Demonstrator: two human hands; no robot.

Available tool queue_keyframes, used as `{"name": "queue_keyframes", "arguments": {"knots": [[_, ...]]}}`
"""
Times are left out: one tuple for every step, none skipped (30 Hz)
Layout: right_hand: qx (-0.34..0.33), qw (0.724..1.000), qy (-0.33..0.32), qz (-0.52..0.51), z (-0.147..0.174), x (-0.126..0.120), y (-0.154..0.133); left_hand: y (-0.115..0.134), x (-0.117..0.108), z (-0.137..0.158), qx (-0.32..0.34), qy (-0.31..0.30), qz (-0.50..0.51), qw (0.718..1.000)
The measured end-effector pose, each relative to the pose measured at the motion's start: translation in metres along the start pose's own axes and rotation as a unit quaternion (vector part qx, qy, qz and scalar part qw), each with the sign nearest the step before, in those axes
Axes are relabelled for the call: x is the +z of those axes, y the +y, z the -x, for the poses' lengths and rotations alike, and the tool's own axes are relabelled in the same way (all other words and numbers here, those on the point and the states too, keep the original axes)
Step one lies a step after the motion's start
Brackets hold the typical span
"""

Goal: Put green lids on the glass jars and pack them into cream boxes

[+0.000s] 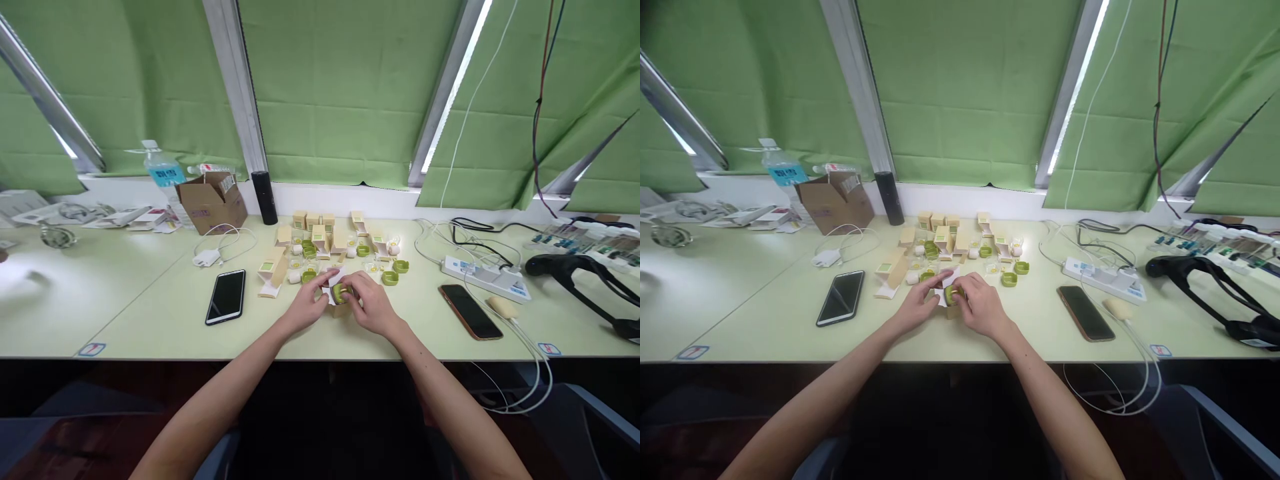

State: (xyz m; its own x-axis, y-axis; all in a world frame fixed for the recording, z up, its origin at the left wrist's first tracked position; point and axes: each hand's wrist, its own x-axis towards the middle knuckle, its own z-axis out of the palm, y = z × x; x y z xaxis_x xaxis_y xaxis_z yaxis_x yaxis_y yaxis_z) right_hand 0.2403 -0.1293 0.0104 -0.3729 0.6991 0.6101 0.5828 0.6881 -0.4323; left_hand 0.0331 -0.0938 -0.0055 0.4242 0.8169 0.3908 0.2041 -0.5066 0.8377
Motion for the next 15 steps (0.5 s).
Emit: {"name": "queue_keyframes", "arguments": {"knots": [[-0.001, 1.000, 0.013, 0.005, -0.0011, 0.0015, -0.0001, 0.0000, 0.0001, -0.0002, 0.000, -0.002, 0.004, 1.000], [0.001, 1.000, 0.025, 0.011, -0.0021, 0.0028, -0.0002, 0.0003, -0.0001, -0.0004, 0.000, -0.003, 0.008, 1.000], [0.006, 0.999, 0.034, 0.019, -0.0032, 0.0038, -0.0002, 0.0006, -0.0003, -0.0006, 0.002, -0.005, 0.012, 1.000], [0.014, 0.999, 0.040, 0.029, -0.0042, 0.0045, -0.0002, 0.0011, -0.0007, -0.0007, 0.004, -0.007, 0.015, 1.000], [0.021, 0.998, 0.043, 0.042, -0.0051, 0.0050, -0.0001, 0.0016, -0.0012, -0.0009, 0.006, -0.008, 0.018, 1.000], [0.027, 0.997, 0.045, 0.057, -0.0059, 0.0054, 0.0001, 0.0021, -0.0016, -0.0011, 0.006, -0.008, 0.021, 1.000], [0.032, 0.996, 0.044, 0.073, -0.0066, 0.0058, 0.0003, 0.0024, -0.0019, -0.0013, 0.005, -0.008, 0.023, 1.000], [0.036, 0.995, 0.041, 0.085, -0.0071, 0.0061, 0.0005, 0.0025, -0.0022, -0.0015, 0.003, -0.008, 0.026, 1.000], [0.042, 0.994, 0.036, 0.094, -0.0076, 0.0064, 0.0005, 0.0023, -0.0022, -0.0018, 0.001, -0.008, 0.030, 1.000], [0.049, 0.994, 0.030, 0.097, -0.0080, 0.0067, 0.0004, 0.0019, -0.0021, -0.0021, 0.000, -0.007, 0.033, 0.999], [0.056, 0.993, 0.024, 0.098, -0.0083, 0.0068, 0.0002, 0.0014, -0.0020, -0.0024, 0.001, -0.007, 0.036, 0.999], [0.062, 0.993, 0.019, 0.095, -0.0086, 0.0067, 0.0000, 0.0009, -0.0018, -0.0029, 0.002, -0.007, 0.038, 0.999], [0.064, 0.994, 0.016, 0.091, -0.0090, 0.0062, 0.0000, 0.0007, -0.0019, -0.0035, 0.004, -0.008, 0.039, 0.999], [0.064, 0.994, 0.018, 0.085, -0.0096, 0.0052, 0.0005, 0.0010, -0.0024, -0.0042, 0.004, -0.008, 0.039, 0.999], [0.064, 0.995, 0.026, 0.074, -0.0103, 0.0037, 0.0018, 0.0019, -0.0032, -0.0053, 0.003, -0.010, 0.040, 0.999]]}}
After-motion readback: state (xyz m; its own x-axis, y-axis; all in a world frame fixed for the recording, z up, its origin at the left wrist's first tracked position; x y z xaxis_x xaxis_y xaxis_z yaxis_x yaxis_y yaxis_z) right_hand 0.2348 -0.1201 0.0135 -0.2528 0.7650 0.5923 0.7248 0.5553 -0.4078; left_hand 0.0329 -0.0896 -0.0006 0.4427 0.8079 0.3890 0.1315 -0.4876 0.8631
